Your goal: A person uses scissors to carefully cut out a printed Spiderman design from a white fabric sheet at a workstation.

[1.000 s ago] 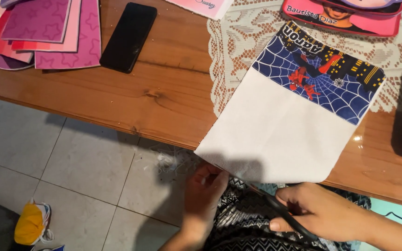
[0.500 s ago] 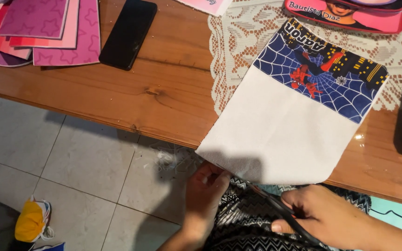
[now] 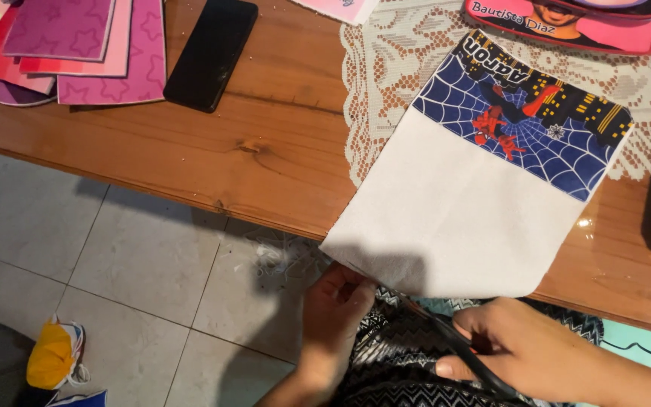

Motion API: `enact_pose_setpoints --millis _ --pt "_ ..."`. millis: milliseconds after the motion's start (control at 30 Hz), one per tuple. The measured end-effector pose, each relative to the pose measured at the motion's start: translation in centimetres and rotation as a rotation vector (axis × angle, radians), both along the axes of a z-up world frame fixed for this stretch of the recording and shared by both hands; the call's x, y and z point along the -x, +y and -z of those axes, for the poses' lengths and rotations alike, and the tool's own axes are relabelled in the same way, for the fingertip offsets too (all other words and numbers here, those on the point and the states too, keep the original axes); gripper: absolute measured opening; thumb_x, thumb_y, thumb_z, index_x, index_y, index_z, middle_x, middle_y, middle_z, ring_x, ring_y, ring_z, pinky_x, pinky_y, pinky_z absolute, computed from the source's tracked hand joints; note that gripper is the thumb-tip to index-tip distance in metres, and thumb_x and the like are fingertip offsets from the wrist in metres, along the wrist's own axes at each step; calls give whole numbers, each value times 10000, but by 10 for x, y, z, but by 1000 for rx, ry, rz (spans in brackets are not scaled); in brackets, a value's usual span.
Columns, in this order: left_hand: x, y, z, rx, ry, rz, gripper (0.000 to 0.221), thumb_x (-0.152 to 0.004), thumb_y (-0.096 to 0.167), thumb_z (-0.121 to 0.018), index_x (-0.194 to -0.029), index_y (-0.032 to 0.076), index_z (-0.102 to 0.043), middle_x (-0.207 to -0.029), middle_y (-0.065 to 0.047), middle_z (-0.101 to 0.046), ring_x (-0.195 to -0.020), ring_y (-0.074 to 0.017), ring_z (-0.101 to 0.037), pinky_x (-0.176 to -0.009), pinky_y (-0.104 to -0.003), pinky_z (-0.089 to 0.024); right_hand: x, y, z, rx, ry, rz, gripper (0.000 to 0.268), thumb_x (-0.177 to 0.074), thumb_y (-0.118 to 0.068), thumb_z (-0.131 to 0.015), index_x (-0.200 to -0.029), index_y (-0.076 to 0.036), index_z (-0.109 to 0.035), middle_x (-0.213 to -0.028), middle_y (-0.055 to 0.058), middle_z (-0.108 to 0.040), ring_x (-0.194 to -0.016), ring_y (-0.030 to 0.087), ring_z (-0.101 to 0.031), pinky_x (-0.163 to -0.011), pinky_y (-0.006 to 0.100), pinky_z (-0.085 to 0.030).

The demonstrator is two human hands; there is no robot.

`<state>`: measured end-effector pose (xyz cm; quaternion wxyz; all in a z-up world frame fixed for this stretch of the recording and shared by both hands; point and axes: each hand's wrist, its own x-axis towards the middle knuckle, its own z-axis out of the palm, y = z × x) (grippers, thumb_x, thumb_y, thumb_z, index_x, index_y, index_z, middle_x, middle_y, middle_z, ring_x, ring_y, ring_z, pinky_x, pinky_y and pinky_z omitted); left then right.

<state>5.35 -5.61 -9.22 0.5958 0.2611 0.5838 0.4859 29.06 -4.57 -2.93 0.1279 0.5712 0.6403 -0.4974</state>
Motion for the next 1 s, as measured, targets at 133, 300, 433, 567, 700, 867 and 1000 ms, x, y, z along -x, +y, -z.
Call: enact_pose_setpoints --millis 133,300,433,567,700,867,1000 --pt "0 0 -1 22 -2 12 134 -823 17 -704 -726 84 -640 -657 -4 -601 -651 -72 -486 -628 -262 -388 2 2 0 26 -28 -13 505 -794 -679 -869 -672 -218 -701 -551 -81 -571 -576 48 -474 -534 281 -377" --pt "-1 -2 8 6 -49 -18 127 -812 5 -732 -727 74 -669 -649 -17 -628 -641 -72 -502 -631 -252 -400 -3 0 2 -27 -28 -65 508 -786 -718 -824 -657 -239 -714 -548 -100 -610 -550 37 -518 -523 274 -403" --pt "-2 -3 3 8 -36 -12 154 -803 1 -702 -704 90 -624 -647 -8 -595 -642 -76 -484 -627 -264 -393 6 4 -6 5 -71 -40 502 -774 -712 -852 -667 -239 -721 -543 -91 -588 -557 49 -490 -537 273 -378" --pt "0 -2 0 48 51 23 126 -805 21 -713 -708 82 -660 -656 -15 -642 -652 -83 -519 -634 -274 -436 19 13 -22 19 -113 -69 506 -777 -717 -859 -673 -247 -703 -543 -93 -613 -553 62 -506 -564 264 -390" --pt "0 -3 -1 42 18 9 119 -807 21 -714 -716 78 -663 -665 -16 -644 -662 -89 -523 -652 -280 -441 14 10 -17 -8 -113 -107 526 -776 -774 -779 -707 -258 -703 -583 -104 -588 -587 46 -508 -571 257 -420" --pt "0 -4 1 -7 -96 7 217 -819 -19 -668 -681 119 -572 -662 10 -551 -658 -77 -431 -630 -282 -364 13 7 -11 -44 -125 -79 543 -770 -773 -820 -660 -255 -702 -523 -79 -556 -539 70 -478 -542 286 -383" --pt "0 -6 -5 39 -116 20 115 -818 15 -704 -725 74 -673 -696 -26 -676 -684 -105 -564 -664 -310 -475 27 16 -31 6 -172 -94 529 -768 -767 -820 -675 -261 -702 -551 -95 -613 -567 52 -516 -576 257 -415"
